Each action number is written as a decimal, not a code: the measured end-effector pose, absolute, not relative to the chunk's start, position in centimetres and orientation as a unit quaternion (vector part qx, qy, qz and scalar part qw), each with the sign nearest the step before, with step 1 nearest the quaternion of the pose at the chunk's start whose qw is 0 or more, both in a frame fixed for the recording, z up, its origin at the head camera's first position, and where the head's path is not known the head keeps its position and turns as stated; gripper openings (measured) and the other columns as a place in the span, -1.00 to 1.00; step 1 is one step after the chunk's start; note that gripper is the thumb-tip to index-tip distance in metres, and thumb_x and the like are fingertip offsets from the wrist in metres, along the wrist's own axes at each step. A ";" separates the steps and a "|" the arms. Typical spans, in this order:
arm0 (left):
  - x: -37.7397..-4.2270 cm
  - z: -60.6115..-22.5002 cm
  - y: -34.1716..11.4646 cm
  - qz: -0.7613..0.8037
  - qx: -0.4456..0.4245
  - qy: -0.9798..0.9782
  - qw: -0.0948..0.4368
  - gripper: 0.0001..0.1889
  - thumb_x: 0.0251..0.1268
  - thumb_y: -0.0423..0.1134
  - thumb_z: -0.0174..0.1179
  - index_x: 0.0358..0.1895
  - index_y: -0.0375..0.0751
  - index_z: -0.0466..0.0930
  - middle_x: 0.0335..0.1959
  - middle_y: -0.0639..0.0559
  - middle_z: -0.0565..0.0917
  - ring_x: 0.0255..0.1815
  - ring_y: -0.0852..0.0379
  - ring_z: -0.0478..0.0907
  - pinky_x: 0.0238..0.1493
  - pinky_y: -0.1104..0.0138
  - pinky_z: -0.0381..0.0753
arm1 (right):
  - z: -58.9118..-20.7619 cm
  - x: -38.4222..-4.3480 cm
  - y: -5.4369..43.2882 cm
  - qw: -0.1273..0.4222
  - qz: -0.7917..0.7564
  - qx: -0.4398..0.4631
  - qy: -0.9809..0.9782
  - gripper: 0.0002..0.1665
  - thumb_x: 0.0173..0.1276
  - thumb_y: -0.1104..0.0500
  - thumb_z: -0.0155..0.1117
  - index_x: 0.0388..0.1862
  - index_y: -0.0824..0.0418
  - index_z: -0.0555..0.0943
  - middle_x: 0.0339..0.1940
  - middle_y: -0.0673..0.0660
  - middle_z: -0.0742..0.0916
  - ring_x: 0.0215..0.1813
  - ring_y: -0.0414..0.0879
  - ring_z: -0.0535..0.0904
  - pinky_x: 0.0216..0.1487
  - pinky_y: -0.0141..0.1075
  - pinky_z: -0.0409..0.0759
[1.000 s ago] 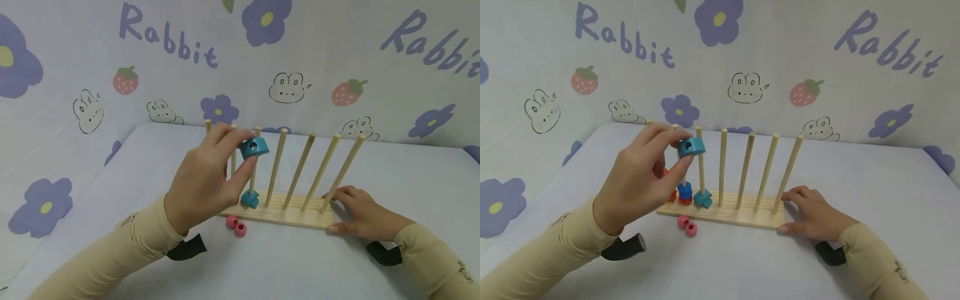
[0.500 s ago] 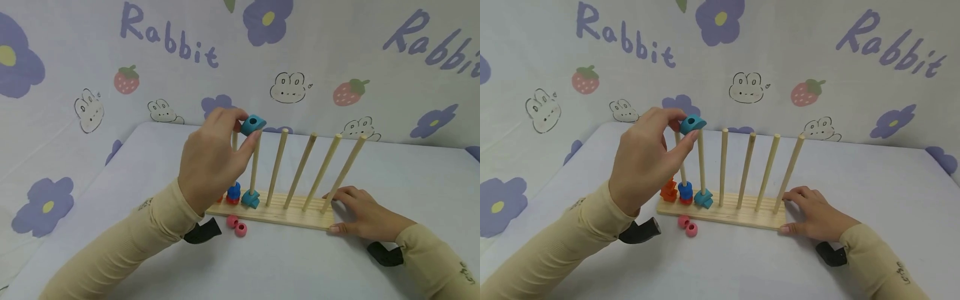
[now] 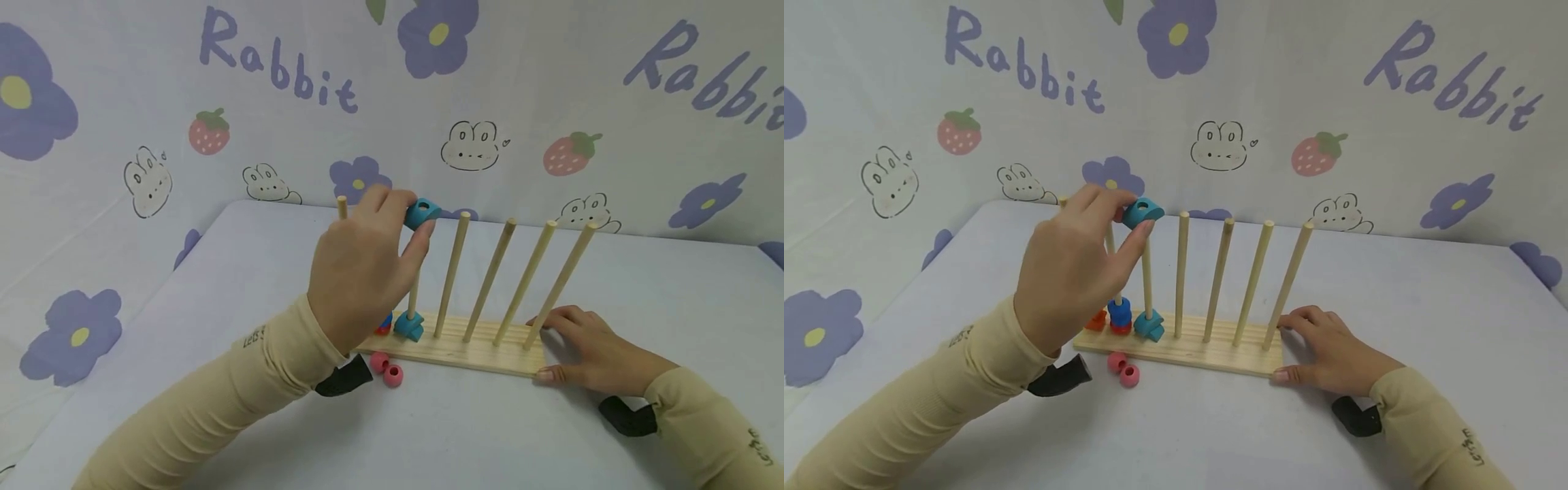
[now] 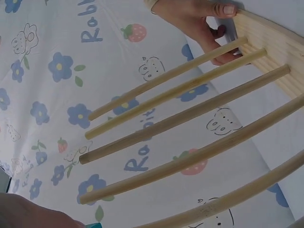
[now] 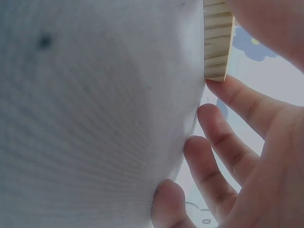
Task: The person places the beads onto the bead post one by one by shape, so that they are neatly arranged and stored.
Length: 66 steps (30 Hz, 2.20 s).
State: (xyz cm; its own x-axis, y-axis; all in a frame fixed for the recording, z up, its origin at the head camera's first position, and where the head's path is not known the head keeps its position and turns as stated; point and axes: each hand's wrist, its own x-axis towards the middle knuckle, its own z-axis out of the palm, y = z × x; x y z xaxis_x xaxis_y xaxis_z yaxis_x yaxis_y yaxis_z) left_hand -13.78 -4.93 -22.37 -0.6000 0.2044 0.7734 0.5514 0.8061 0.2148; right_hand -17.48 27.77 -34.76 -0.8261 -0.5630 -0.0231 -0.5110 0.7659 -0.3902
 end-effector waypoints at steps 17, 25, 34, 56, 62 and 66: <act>-13.6 -25.7 -4.8 -0.216 -0.247 -0.864 0.382 -0.85 0.28 -0.28 0.22 -0.23 -0.31 0.51 -0.40 -0.05 0.56 -0.75 0.19 0.44 -0.72 0.49 0.39 | -34.7 -17.4 27.8 0.080 -0.187 -0.277 0.939 -0.24 0.10 -0.30 0.37 0.22 -0.04 0.43 0.21 0.16 0.41 0.22 0.19 0.28 0.11 0.24 0.31; -13.5 -27.8 -5.1 -0.203 -0.247 -0.884 0.340 -0.87 0.27 -0.26 0.24 -0.29 -0.24 0.52 -0.43 -0.02 0.56 -0.74 0.23 0.39 -0.72 0.50 0.34 | -34.7 -17.5 27.8 0.075 -0.184 -0.279 0.939 -0.26 0.10 -0.30 0.37 0.19 -0.01 0.44 0.21 0.18 0.42 0.21 0.20 0.29 0.11 0.23 0.31; -13.4 -30.4 -5.3 -0.187 -0.247 -0.902 0.302 -0.89 0.27 -0.27 0.22 -0.34 -0.25 0.57 -0.43 -0.02 0.53 -0.76 0.24 0.38 -0.74 0.51 0.30 | -35.0 -17.7 27.6 0.078 -0.179 -0.277 0.941 -0.25 0.09 -0.33 0.36 0.17 0.01 0.44 0.21 0.19 0.42 0.20 0.19 0.30 0.11 0.23 0.33; -13.3 -33.2 -4.9 -0.073 -0.240 -0.933 0.258 -0.88 0.20 -0.22 0.26 -0.39 -0.16 0.55 -0.51 0.03 0.49 -0.78 0.17 0.34 -0.81 0.37 0.33 | -34.8 -17.5 27.6 0.078 -0.178 -0.277 0.941 -0.21 0.09 -0.31 0.37 0.21 0.04 0.44 0.22 0.21 0.42 0.22 0.22 0.29 0.12 0.26 0.32; -13.2 -32.9 -5.0 -0.064 -0.243 -0.934 0.253 -0.90 0.20 -0.21 0.27 -0.33 -0.14 0.59 -0.49 0.04 0.53 -0.77 0.18 0.36 -0.80 0.39 0.30 | -34.7 -17.7 27.7 0.080 -0.174 -0.279 0.941 -0.21 0.09 -0.30 0.37 0.23 0.03 0.42 0.22 0.20 0.41 0.22 0.23 0.28 0.11 0.27 0.31; -13.2 -32.6 -5.2 -0.062 -0.244 -0.937 0.242 -0.88 0.17 -0.20 0.30 -0.39 -0.13 0.57 -0.57 0.07 0.49 -0.79 0.19 0.33 -0.78 0.41 0.30 | -34.7 -17.6 27.7 0.081 -0.176 -0.276 0.941 -0.22 0.10 -0.29 0.37 0.23 0.02 0.42 0.22 0.20 0.41 0.22 0.23 0.28 0.11 0.28 0.30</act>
